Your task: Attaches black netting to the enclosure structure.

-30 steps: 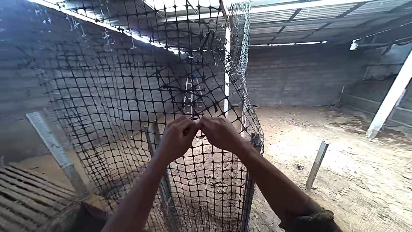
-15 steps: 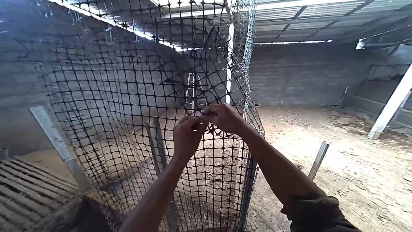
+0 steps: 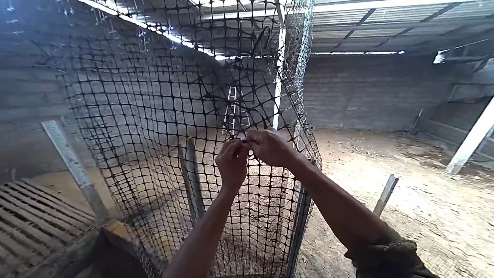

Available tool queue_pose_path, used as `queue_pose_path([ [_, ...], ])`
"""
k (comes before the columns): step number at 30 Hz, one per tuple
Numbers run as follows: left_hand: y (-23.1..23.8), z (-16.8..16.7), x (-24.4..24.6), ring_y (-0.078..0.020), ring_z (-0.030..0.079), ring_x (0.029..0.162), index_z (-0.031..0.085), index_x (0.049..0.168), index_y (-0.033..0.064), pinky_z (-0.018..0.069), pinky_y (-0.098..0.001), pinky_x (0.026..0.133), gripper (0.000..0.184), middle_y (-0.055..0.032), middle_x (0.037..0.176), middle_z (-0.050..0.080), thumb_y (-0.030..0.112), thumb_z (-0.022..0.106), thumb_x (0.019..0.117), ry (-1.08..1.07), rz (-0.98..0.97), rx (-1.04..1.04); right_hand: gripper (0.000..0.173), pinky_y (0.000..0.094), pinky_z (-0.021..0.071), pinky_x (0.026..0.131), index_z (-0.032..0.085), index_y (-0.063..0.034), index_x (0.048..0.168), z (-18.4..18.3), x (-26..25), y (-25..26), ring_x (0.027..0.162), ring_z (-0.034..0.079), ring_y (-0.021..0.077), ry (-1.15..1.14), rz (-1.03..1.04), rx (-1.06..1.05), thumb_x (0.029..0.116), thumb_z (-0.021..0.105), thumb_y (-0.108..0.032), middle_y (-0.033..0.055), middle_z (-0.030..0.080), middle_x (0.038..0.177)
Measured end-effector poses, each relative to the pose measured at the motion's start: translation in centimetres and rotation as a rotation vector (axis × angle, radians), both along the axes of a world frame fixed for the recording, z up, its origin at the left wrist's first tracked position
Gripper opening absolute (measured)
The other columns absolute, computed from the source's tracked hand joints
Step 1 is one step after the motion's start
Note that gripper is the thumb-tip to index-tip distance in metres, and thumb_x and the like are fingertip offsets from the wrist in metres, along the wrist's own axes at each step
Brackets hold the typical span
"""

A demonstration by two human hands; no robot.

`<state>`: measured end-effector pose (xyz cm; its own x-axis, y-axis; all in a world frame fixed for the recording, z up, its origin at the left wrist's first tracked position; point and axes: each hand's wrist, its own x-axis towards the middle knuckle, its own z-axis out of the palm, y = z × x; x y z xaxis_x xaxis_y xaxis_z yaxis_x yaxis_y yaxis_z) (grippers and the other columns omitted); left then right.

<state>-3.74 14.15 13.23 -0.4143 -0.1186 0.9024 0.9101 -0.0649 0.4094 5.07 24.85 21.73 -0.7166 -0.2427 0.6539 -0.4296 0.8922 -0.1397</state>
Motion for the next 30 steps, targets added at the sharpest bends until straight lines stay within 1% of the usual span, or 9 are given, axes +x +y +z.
queue_pose_path([
  [5,0.3,-0.3,-0.9,-0.0009,0.062,0.075,0.072,0.096,-0.0081,0.0531,-0.0145,0.070,0.010,-0.0122,0.098,0.068,0.000,0.068,0.0908,0.108,-0.022,0.000,0.017,0.0430,0.0494,0.063,0.066,-0.0053,0.092,0.2,0.1,0.0,0.065,0.060,0.0202,-0.015,-0.018,0.022,0.1027,0.059,-0.016,0.0059,0.060,0.068],
  [8,0.3,-0.4,-1.5,-0.0003,0.059,0.074,0.071,0.092,-0.0057,0.0518,-0.0146,0.069,0.012,-0.0092,0.097,0.066,0.006,0.068,0.0940,0.082,-0.019,-0.002,0.018,0.0464,0.0524,0.064,0.068,-0.0066,0.112,0.1,0.9,0.0,0.065,0.062,0.0229,-0.025,-0.072,0.034,0.1039,0.056,-0.017,0.0071,0.064,0.072],
  [10,0.4,-0.7,-1.9,-0.0007,0.060,0.076,0.070,0.095,-0.0046,0.0529,-0.0160,0.070,0.013,-0.0079,0.099,0.065,0.008,0.067,0.0958,0.060,-0.072,0.016,0.026,0.0521,0.0550,0.066,0.062,-0.0054,0.126,-0.2,1.5,-0.1,0.070,0.067,0.0298,-0.051,-0.187,0.051,0.1044,0.052,-0.016,0.0115,0.067,0.079],
  [12,0.5,-1.0,-2.3,-0.0020,0.061,0.080,0.069,0.100,-0.0049,0.0548,-0.0182,0.074,0.013,-0.0078,0.104,0.063,0.007,0.064,0.0970,0.056,-0.159,0.045,0.025,0.0545,0.0560,0.070,0.062,-0.0012,0.122,-1.0,1.4,-0.1,0.077,0.070,0.0344,-0.040,-0.262,0.057,0.1057,0.050,-0.017,0.0155,0.069,0.084],
  [16,0.5,-1.5,-2.9,-0.0027,0.062,0.089,0.065,0.102,-0.0023,0.0572,-0.0211,0.078,0.010,-0.0041,0.108,0.059,0.006,0.060,0.0983,0.096,-0.278,0.095,0.025,0.0541,0.0563,0.070,0.065,0.0010,0.112,-2.2,0.5,0.2,0.080,0.071,0.0366,0.032,-0.303,0.079,0.1062,0.050,-0.019,0.0178,0.069,0.086],
  [22,-0.1,-2.3,-3.8,0.0001,0.057,0.103,0.063,0.100,0.0143,0.0524,-0.0184,0.086,0.008,0.0059,0.112,0.056,0.018,0.058,0.1035,0.217,-0.295,0.080,0.021,0.0547,0.0558,0.065,0.064,-0.0007,0.106,-2.2,-0.5,-0.4,0.076,0.071,0.0366,0.046,-0.308,0.131,0.1050,0.053,-0.018,0.0163,0.068,0.081],
  [26,-0.6,-2.1,-4.1,-0.0015,0.062,0.110,0.063,0.103,0.0202,0.0541,-0.0224,0.092,0.008,0.0102,0.114,0.065,0.018,0.055,0.1052,0.309,-0.362,0.014,0.023,0.0558,0.0549,0.067,0.062,-0.0009,0.107,-1.7,-0.3,-0.5,0.080,0.071,0.0378,-0.028,-0.301,0.126,0.1064,0.050,-0.020,0.0169,0.068,0.083],
  [28,-1.0,-1.7,-4.5,-0.0024,0.064,0.108,0.062,0.107,0.0192,0.0550,-0.0240,0.093,0.010,0.0087,0.113,0.069,0.020,0.052,0.1070,0.313,-0.386,-0.068,0.024,0.0557,0.0548,0.068,0.062,-0.0008,0.108,-1.5,-0.4,-0.2,0.080,0.071,0.0378,-0.053,-0.294,0.129,0.1072,0.049,-0.021,0.0169,0.068,0.083],
  [30,-1.5,-1.2,-4.8,-0.0034,0.065,0.104,0.062,0.108,0.0096,0.0552,-0.0246,0.090,0.014,0.0026,0.109,0.070,0.015,0.050,0.1068,0.292,-0.373,-0.159,0.025,0.0557,0.0549,0.069,0.061,-0.0003,0.108,-1.3,-0.4,0.1,0.080,0.070,0.0374,-0.078,-0.278,0.135,0.1079,0.049,-0.023,0.0170,0.067,0.083],
])
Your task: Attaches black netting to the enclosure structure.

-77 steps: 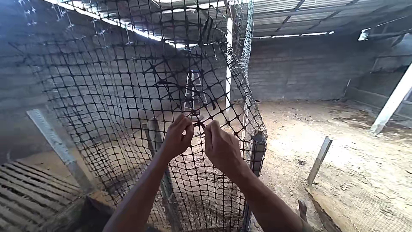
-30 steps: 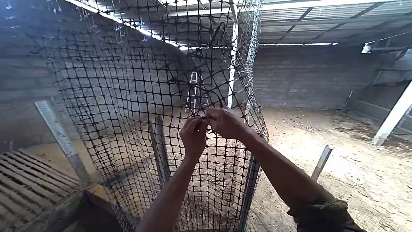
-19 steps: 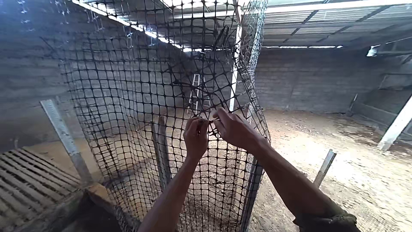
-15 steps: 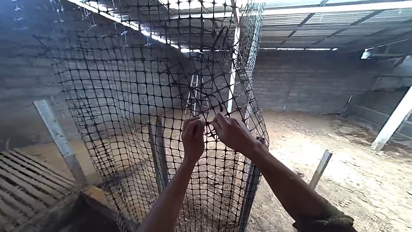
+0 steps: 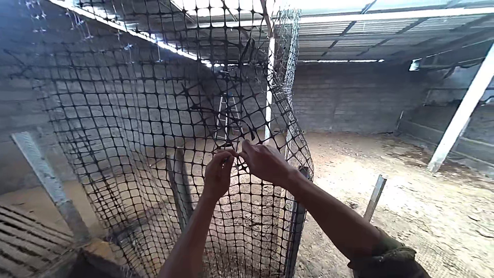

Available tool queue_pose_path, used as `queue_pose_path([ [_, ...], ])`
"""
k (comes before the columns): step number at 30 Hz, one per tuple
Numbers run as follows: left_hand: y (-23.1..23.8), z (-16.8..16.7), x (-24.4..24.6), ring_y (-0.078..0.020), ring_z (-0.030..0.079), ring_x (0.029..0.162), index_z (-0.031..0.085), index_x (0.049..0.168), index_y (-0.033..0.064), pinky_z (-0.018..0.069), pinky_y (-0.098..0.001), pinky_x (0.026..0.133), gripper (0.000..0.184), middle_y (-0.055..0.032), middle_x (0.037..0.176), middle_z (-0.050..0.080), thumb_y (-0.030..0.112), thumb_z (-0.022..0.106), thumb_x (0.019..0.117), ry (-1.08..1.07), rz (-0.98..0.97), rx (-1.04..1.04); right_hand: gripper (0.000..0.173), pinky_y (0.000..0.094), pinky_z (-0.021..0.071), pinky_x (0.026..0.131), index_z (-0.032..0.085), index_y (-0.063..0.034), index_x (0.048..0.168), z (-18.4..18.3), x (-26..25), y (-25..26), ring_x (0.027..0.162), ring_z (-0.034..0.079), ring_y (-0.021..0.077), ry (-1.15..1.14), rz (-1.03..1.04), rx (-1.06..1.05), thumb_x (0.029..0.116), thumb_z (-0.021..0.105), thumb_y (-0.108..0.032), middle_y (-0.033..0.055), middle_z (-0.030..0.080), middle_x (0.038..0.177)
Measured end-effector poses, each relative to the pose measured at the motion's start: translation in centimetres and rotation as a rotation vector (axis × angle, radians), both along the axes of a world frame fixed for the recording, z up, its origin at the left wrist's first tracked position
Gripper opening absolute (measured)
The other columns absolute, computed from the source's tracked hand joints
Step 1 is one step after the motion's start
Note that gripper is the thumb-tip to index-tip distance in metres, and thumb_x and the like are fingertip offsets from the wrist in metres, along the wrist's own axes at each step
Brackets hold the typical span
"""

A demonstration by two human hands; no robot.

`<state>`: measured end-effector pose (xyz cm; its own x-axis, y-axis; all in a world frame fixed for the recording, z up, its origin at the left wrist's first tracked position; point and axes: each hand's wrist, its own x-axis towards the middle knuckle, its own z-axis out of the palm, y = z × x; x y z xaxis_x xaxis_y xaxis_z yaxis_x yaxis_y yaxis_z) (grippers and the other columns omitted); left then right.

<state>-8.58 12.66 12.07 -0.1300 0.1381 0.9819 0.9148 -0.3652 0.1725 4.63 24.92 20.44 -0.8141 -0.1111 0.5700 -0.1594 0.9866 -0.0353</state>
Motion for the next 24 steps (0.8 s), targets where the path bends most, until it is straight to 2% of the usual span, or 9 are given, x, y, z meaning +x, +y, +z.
queue_pose_path([
  [3,-0.7,1.2,0.3,-0.0037,0.063,0.094,0.065,0.106,-0.0046,0.0535,-0.0215,0.083,0.022,-0.0075,0.102,0.067,0.010,0.048,0.1043,-0.004,0.096,-0.121,0.026,0.0555,0.0544,0.073,0.060,-0.0005,0.110,0.8,0.9,-0.3,0.084,0.069,0.0368,-0.093,-0.002,0.000,0.1090,0.047,-0.023,0.0173,0.067,0.086],
  [5,-1.1,2.1,0.8,-0.0038,0.062,0.088,0.066,0.105,-0.0055,0.0528,-0.0203,0.079,0.023,-0.0096,0.098,0.067,0.010,0.048,0.1045,0.016,0.161,-0.191,0.026,0.0558,0.0541,0.078,0.060,-0.0011,0.115,1.3,1.9,-1.1,0.092,0.069,0.0378,-0.175,-0.028,0.013,0.1094,0.043,-0.021,0.0185,0.067,0.092],
  [8,-1.7,3.2,1.8,-0.0138,0.066,0.087,0.069,0.105,-0.0050,0.0552,-0.0290,0.081,0.024,-0.0141,0.096,0.069,0.009,0.050,0.1035,0.092,0.265,-0.251,0.027,0.0555,0.0540,0.081,0.059,-0.0003,0.120,1.5,3.4,-2.4,0.098,0.069,0.0389,-0.211,-0.088,0.055,0.1092,0.040,-0.017,0.0198,0.068,0.098],
  [11,-2.2,4.2,2.6,-0.0199,0.067,0.082,0.072,0.111,-0.0028,0.0566,-0.0351,0.079,0.025,-0.0141,0.091,0.068,0.007,0.051,0.1031,0.156,0.325,-0.320,0.029,0.0545,0.0540,0.081,0.060,0.0016,0.124,1.7,4.6,-3.6,0.098,0.069,0.0395,-0.192,-0.151,0.095,0.1085,0.043,-0.017,0.0209,0.068,0.100],
  [12,-2.3,4.4,2.8,-0.0197,0.065,0.078,0.073,0.108,-0.0019,0.0558,-0.0343,0.077,0.025,-0.0130,0.088,0.066,0.007,0.050,0.1029,0.176,0.339,-0.341,0.030,0.0544,0.0542,0.082,0.060,0.0015,0.124,1.8,4.8,-3.9,0.098,0.069,0.0397,-0.184,-0.162,0.097,0.1088,0.044,-0.019,0.0211,0.069,0.100],
  [16,-2.8,5.4,3.9,-0.0211,0.064,0.076,0.072,0.096,-0.0022,0.0553,-0.0358,0.074,0.021,-0.0131,0.085,0.064,0.004,0.052,0.0995,0.219,0.386,-0.429,0.030,0.0546,0.0550,0.081,0.063,0.0014,0.117,1.9,5.2,-3.9,0.095,0.070,0.0399,-0.141,-0.130,0.091,0.1091,0.046,-0.022,0.0211,0.069,0.095],
  [20,-3.3,5.8,3.9,-0.0242,0.066,0.087,0.072,0.103,-0.0033,0.0568,-0.0369,0.081,0.022,-0.0161,0.097,0.066,0.004,0.051,0.0989,0.319,0.372,-0.528,0.028,0.0530,0.0553,0.079,0.067,0.0012,0.108,1.7,5.3,-3.1,0.090,0.070,0.0366,-0.042,-0.023,0.056,0.1074,0.048,-0.019,0.0185,0.069,0.089],
  [22,-3.6,5.7,3.6,-0.0241,0.067,0.092,0.072,0.103,-0.0025,0.0568,-0.0382,0.083,0.022,-0.0161,0.102,0.067,0.008,0.055,0.0936,0.350,0.334,-0.523,0.029,0.0520,0.0554,0.074,0.068,0.0015,0.100,1.4,5.0,-3.1,0.083,0.070,0.0348,0.046,0.034,0.052,0.1067,0.051,-0.021,0.0171,0.068,0.083],
  [24,-3.7,5.7,3.6,-0.0250,0.068,0.094,0.073,0.099,-0.0041,0.0569,-0.0388,0.086,0.022,-0.0176,0.102,0.068,0.009,0.057,0.0939,0.344,0.297,-0.504,0.028,0.0504,0.0561,0.068,0.069,0.0019,0.095,0.9,4.4,-2.9,0.076,0.070,0.0326,0.165,0.137,0.050,0.1048,0.054,-0.020,0.0160,0.068,0.080],
])
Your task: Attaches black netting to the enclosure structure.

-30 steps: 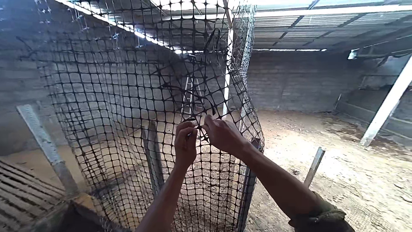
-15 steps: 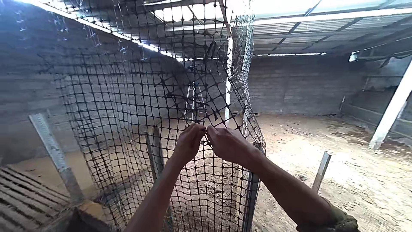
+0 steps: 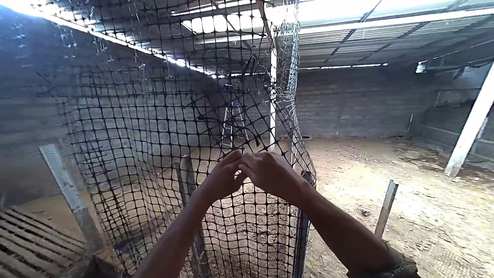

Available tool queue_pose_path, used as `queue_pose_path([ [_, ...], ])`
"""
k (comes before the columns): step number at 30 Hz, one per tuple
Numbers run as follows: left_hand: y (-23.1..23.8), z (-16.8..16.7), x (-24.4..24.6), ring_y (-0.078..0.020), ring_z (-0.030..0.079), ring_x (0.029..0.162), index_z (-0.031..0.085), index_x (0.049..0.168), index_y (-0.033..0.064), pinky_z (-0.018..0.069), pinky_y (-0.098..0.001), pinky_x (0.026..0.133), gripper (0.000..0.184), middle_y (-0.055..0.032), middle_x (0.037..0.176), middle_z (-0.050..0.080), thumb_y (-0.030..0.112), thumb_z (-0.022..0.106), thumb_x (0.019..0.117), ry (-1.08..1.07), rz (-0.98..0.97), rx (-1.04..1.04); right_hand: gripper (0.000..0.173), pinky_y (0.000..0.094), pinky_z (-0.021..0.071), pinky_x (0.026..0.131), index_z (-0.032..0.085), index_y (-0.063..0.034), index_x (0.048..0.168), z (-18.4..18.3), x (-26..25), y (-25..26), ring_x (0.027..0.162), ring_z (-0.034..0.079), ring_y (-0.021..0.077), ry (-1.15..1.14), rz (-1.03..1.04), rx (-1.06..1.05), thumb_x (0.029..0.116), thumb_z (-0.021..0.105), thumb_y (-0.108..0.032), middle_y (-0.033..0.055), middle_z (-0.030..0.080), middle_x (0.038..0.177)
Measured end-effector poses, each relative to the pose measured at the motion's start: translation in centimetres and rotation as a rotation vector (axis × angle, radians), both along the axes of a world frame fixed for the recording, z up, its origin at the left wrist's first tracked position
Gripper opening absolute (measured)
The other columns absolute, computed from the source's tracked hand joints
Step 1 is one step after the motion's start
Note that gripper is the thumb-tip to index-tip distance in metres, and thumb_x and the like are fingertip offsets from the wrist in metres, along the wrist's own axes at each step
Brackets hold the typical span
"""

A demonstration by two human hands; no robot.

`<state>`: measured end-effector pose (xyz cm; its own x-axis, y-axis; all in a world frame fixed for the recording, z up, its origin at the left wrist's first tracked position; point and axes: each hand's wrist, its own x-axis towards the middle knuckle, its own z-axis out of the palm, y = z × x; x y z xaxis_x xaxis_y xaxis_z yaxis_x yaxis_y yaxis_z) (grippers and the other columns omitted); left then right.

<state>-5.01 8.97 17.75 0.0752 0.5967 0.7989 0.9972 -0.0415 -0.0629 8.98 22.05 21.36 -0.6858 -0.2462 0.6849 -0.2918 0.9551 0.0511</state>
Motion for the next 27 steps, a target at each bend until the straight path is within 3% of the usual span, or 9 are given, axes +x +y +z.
queue_pose_path([
  [2,-0.2,0.2,-0.4,-0.0251,0.069,0.099,0.072,0.097,-0.0050,0.0554,-0.0378,0.091,0.024,-0.0186,0.105,0.070,0.004,0.051,0.0959,-0.022,-0.016,-0.009,0.027,0.0441,0.0576,0.069,0.072,-0.0005,0.099,-0.4,-0.7,0.9,0.077,0.069,0.0265,0.122,0.123,-0.044,0.1025,0.059,-0.024,0.0133,0.068,0.086],
  [3,-0.4,0.4,-0.6,-0.0232,0.069,0.103,0.073,0.103,-0.0041,0.0548,-0.0363,0.094,0.027,-0.0177,0.109,0.071,0.004,0.049,0.0975,-0.041,-0.021,-0.031,0.027,0.0392,0.0573,0.072,0.072,-0.0024,0.106,-0.5,-0.8,1.4,0.082,0.067,0.0231,0.143,0.158,-0.072,0.1013,0.062,-0.028,0.0121,0.067,0.093],
  [5,-0.7,0.8,-1.2,-0.0165,0.067,0.098,0.073,0.111,-0.0009,0.0541,-0.0317,0.091,0.028,-0.0134,0.107,0.070,0.010,0.048,0.1029,-0.062,-0.025,-0.066,0.032,0.0350,0.0572,0.077,0.069,-0.0019,0.119,-0.8,-0.7,1.9,0.088,0.066,0.0216,0.126,0.181,-0.113,0.0979,0.067,-0.026,0.0147,0.067,0.106],
  [6,-0.8,1.0,-1.3,-0.0148,0.066,0.094,0.073,0.111,-0.0009,0.0536,-0.0307,0.088,0.028,-0.0124,0.104,0.069,0.012,0.048,0.1048,-0.067,-0.030,-0.074,0.030,0.0361,0.0582,0.080,0.069,-0.0007,0.120,-1.2,-0.9,1.9,0.090,0.068,0.0233,0.117,0.174,-0.129,0.0976,0.067,-0.021,0.0163,0.068,0.109],
  [11,-1.3,2.1,-1.5,-0.0123,0.066,0.095,0.073,0.108,-0.0029,0.0527,-0.0305,0.090,0.031,-0.0117,0.105,0.070,0.016,0.048,0.1050,-0.132,-0.030,-0.154,0.017,0.0330,0.0602,0.081,0.075,0.0020,0.101,-3.8,-3.4,2.0,0.086,0.073,0.0230,0.387,0.215,-0.164,0.0979,0.062,-0.008,0.0148,0.073,0.096],
  [15,-1.8,2.7,-1.6,-0.0016,0.062,0.090,0.072,0.115,0.0009,0.0513,-0.0200,0.085,0.031,-0.0063,0.107,0.068,0.019,0.048,0.1063,-0.241,-0.013,-0.224,0.018,0.0329,0.0600,0.079,0.071,0.0030,0.104,-5.2,-4.1,2.1,0.085,0.071,0.0235,0.417,0.199,-0.221,0.0999,0.057,-0.007,0.0163,0.071,0.096],
  [18,-1.8,2.8,-1.6,-0.0005,0.061,0.089,0.072,0.115,0.0009,0.0512,-0.0189,0.085,0.031,-0.0055,0.106,0.068,0.018,0.048,0.1061,-0.257,-0.022,-0.226,0.025,0.0335,0.0607,0.081,0.070,0.0037,0.114,-5.7,-4.5,2.2,0.089,0.072,0.0246,0.422,0.198,-0.228,0.0983,0.064,-0.014,0.0178,0.071,0.102],
  [23,-1.7,2.7,-1.6,0.0019,0.061,0.086,0.071,0.118,0.0015,0.0511,-0.0160,0.082,0.030,-0.0048,0.106,0.068,0.017,0.050,0.1058,-0.292,-0.030,-0.225,0.015,0.0289,0.0604,0.077,0.074,0.0018,0.099,-6.2,-5.2,2.1,0.082,0.072,0.0195,0.533,0.211,-0.288,0.0968,0.061,-0.006,0.0136,0.073,0.092],
  [27,-2.0,3.1,-1.1,0.0019,0.066,0.084,0.074,0.116,0.0039,0.0558,-0.0171,0.081,0.022,-0.0009,0.105,0.071,0.012,0.059,0.1021,-0.501,-0.049,-0.206,0.015,0.0275,0.0596,0.078,0.075,-0.0001,0.097,-6.5,-5.2,1.9,0.083,0.072,0.0166,0.527,0.280,-0.313,0.0968,0.061,-0.006,0.0113,0.074,0.091],
])
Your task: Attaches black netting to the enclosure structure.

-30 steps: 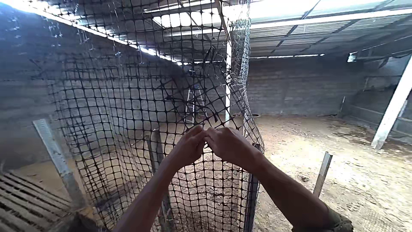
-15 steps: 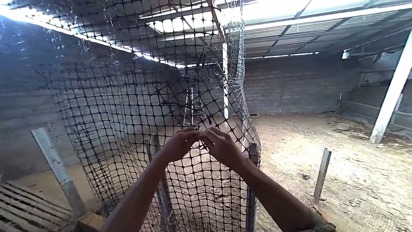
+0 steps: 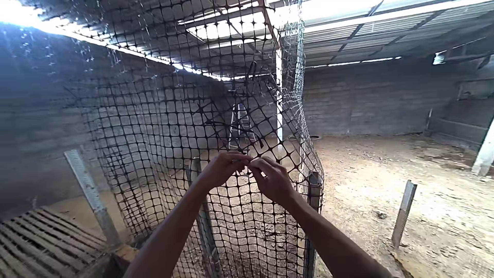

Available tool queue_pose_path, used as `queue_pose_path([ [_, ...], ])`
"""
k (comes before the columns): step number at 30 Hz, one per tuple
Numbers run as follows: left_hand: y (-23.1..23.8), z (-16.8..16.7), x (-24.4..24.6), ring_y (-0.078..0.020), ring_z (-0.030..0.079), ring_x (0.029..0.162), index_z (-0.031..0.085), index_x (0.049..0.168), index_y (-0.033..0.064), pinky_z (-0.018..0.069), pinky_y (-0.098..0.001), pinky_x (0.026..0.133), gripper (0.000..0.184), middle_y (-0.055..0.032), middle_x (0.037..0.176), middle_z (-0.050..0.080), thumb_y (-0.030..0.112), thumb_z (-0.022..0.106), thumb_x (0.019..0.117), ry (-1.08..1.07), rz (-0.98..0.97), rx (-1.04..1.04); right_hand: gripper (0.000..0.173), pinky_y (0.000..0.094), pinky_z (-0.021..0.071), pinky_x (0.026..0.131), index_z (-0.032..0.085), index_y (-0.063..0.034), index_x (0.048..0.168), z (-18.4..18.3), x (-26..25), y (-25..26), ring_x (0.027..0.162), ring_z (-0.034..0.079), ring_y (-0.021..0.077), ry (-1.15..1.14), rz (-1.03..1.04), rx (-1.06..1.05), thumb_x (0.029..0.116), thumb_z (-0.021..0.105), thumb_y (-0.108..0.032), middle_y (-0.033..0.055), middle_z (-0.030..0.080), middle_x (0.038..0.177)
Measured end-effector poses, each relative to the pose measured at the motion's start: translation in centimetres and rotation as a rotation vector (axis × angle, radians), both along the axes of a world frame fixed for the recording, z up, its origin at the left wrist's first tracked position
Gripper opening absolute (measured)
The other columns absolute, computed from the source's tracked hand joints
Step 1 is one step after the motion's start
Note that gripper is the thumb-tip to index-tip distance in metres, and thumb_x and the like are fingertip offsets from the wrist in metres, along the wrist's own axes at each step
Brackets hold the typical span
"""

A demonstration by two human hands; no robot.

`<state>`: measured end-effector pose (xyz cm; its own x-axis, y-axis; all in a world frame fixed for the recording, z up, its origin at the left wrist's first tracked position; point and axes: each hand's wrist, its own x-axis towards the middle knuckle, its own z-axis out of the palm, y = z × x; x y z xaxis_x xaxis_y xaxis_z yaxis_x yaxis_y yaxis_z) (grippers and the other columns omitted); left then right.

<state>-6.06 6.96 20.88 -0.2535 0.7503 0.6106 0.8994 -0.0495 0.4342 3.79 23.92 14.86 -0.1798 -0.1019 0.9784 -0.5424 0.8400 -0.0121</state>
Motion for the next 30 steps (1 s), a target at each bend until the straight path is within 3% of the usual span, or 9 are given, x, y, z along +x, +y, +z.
queue_pose_path([
  [4,0.0,0.0,-0.5,-0.0020,0.068,0.083,0.076,0.103,0.0029,0.0586,-0.0209,0.082,0.014,0.0018,0.097,0.073,0.001,0.066,0.0942,-0.177,-0.085,0.040,0.014,0.0299,0.0594,0.079,0.073,0.0009,0.096,-0.1,0.1,0.0,0.084,0.072,0.0191,-0.017,0.031,0.069,0.0968,0.060,-0.005,0.0120,0.074,0.090],
  [7,0.1,-0.3,-0.5,-0.0025,0.068,0.089,0.078,0.093,0.0052,0.0579,-0.0214,0.083,0.010,0.0013,0.096,0.074,-0.001,0.072,0.0887,-0.138,-0.070,0.063,0.012,0.0308,0.0599,0.078,0.073,-0.0002,0.098,0.7,0.5,0.7,0.084,0.071,0.0186,-0.090,0.070,0.094,0.0956,0.063,-0.007,0.0105,0.074,0.091],
  [10,0.3,-0.7,-0.1,0.0007,0.065,0.092,0.078,0.090,0.0073,0.0546,-0.0180,0.083,0.004,0.0023,0.099,0.073,0.005,0.075,0.0873,-0.005,0.000,0.074,0.019,0.0454,0.0550,0.090,0.075,-0.0062,0.108,2.0,1.2,1.7,0.106,0.067,0.0259,-0.157,-0.035,0.074,0.0946,0.063,-0.011,0.0086,0.073,0.107],
  [12,0.4,-1.3,-0.1,-0.0001,0.066,0.095,0.078,0.088,0.0060,0.0545,-0.0192,0.085,0.004,-0.0006,0.101,0.073,0.007,0.074,0.0870,0.149,0.014,0.132,0.022,0.0534,0.0480,0.092,0.077,-0.0112,0.114,2.5,0.9,2.2,0.113,0.061,0.0290,-0.234,-0.091,0.090,0.0972,0.063,-0.017,0.0071,0.070,0.116],
  [17,1.1,-2.7,-1.3,-0.0063,0.068,0.099,0.077,0.091,0.0028,0.0541,-0.0211,0.089,0.013,-0.0079,0.101,0.075,0.009,0.066,0.0907,0.467,-0.029,0.306,0.021,0.0533,0.0402,0.091,0.081,-0.0197,0.105,3.1,0.4,2.5,0.111,0.058,0.0251,-0.287,-0.149,0.128,0.1006,0.062,-0.026,0.0025,0.070,0.114],
  [21,1.8,-4.0,-2.2,-0.0139,0.069,0.097,0.076,0.093,0.0024,0.0542,-0.0239,0.089,0.013,-0.0112,0.101,0.075,0.007,0.064,0.0934,0.628,0.020,0.437,0.020,0.0515,0.0385,0.090,0.080,-0.0191,0.104,3.1,-0.2,2.7,0.110,0.058,0.0227,-0.273,-0.167,0.150,0.1006,0.061,-0.025,-0.0002,0.070,0.112],
  [24,2.2,-4.7,-2.4,-0.0140,0.070,0.098,0.076,0.098,0.0011,0.0548,-0.0227,0.090,0.013,-0.0126,0.101,0.075,0.005,0.064,0.0952,0.664,0.055,0.550,0.022,0.0520,0.0378,0.089,0.079,-0.0164,0.106,3.2,-0.1,2.4,0.110,0.058,0.0232,-0.303,-0.190,0.156,0.1017,0.059,-0.026,0.0004,0.070,0.112],
  [30,4.4,-5.8,-2.2,-0.0240,0.065,0.077,0.073,0.110,-0.0041,0.0560,-0.0285,0.074,0.019,-0.0160,0.084,0.066,0.005,0.064,0.0957,0.899,0.323,0.683,0.022,0.0537,0.0382,0.088,0.077,-0.0113,0.104,3.4,0.1,2.0,0.111,0.059,0.0250,-0.334,-0.219,0.151,0.1012,0.060,-0.024,0.0038,0.069,0.112],
])
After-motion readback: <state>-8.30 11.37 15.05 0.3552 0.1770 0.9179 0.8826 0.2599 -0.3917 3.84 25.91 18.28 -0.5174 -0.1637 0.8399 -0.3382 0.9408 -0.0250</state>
